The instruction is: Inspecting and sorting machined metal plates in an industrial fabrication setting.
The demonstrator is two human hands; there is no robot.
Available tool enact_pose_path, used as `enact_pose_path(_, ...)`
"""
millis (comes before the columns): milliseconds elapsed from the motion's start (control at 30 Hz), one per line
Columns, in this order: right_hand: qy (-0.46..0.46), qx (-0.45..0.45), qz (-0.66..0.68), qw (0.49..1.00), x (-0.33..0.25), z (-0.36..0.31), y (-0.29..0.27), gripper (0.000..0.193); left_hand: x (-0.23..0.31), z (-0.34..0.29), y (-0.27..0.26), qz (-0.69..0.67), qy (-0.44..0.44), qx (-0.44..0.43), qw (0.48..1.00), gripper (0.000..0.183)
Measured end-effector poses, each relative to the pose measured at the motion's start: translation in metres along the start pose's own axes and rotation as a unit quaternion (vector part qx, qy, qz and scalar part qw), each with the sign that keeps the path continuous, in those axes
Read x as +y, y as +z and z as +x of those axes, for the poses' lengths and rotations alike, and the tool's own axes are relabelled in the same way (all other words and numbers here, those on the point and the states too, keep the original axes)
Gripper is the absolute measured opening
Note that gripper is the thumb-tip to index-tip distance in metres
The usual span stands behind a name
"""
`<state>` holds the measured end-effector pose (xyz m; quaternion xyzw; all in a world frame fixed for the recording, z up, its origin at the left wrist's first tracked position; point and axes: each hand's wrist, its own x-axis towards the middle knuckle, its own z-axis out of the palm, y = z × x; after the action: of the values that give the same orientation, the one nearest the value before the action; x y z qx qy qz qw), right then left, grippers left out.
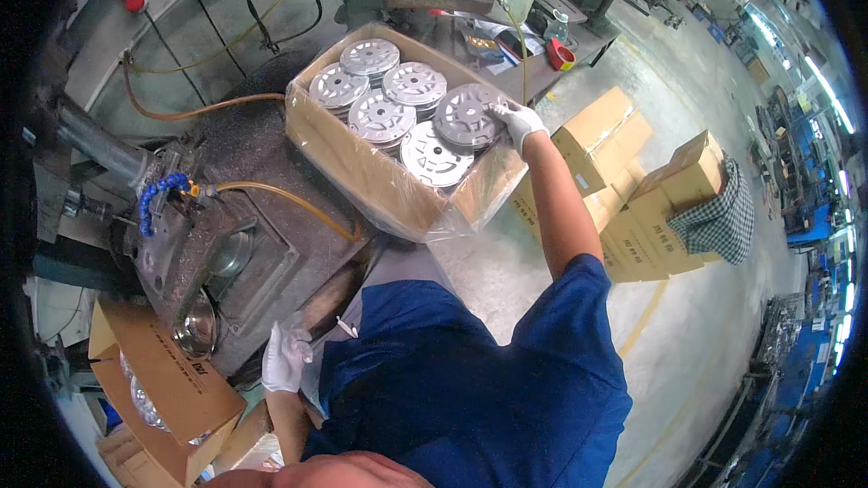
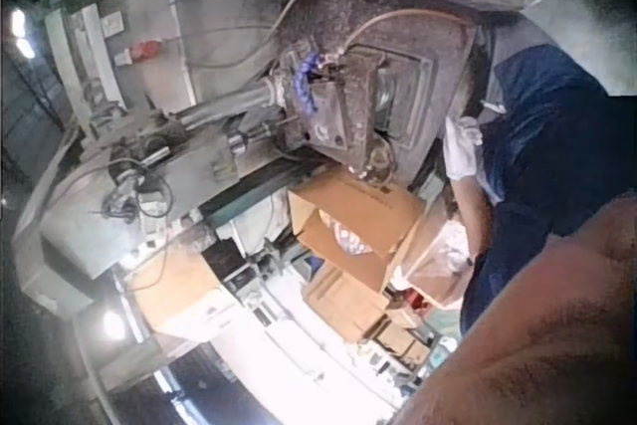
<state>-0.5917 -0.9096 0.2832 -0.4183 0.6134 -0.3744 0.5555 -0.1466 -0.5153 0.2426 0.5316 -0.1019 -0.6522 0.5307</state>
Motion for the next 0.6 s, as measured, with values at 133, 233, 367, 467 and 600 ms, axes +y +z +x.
enact_pose_path(133, -0.158, 0.248, -0.461, 0.837, 0.002, 0.017, 0.003, 0.056, 0.003, -0.009, -0.005, 0.013, 0.041, 0.049, 0.998, 0.054)
enact_pose_path(233, -0.313, 0.322, -0.474, 0.757, -0.012, -0.013, 0.032, 0.051, -0.004, -0.022, -0.033, 0.039, 0.079, 0.081, 0.993, 0.059)
enact_pose_path(367, -0.425, 0.129, -0.58, 0.683, -0.001, -0.036, 0.067, 0.043, -0.005, -0.052, -0.048, 0.042, 0.098, 0.148, 0.983, 0.062)
enact_pose_path(467, -0.401, 0.143, -0.582, 0.693, 0.009, -0.024, 0.074, 0.029, -0.009, -0.065, -0.058, 0.029, 0.061, 0.226, 0.972, 0.053)
enact_pose_path(600, -0.321, 0.144, -0.581, 0.734, 0.01, -0.026, 0.067, 0.024, -0.015, -0.081, -0.097, 0.111, 0.122, 0.228, 0.96, 0.047)
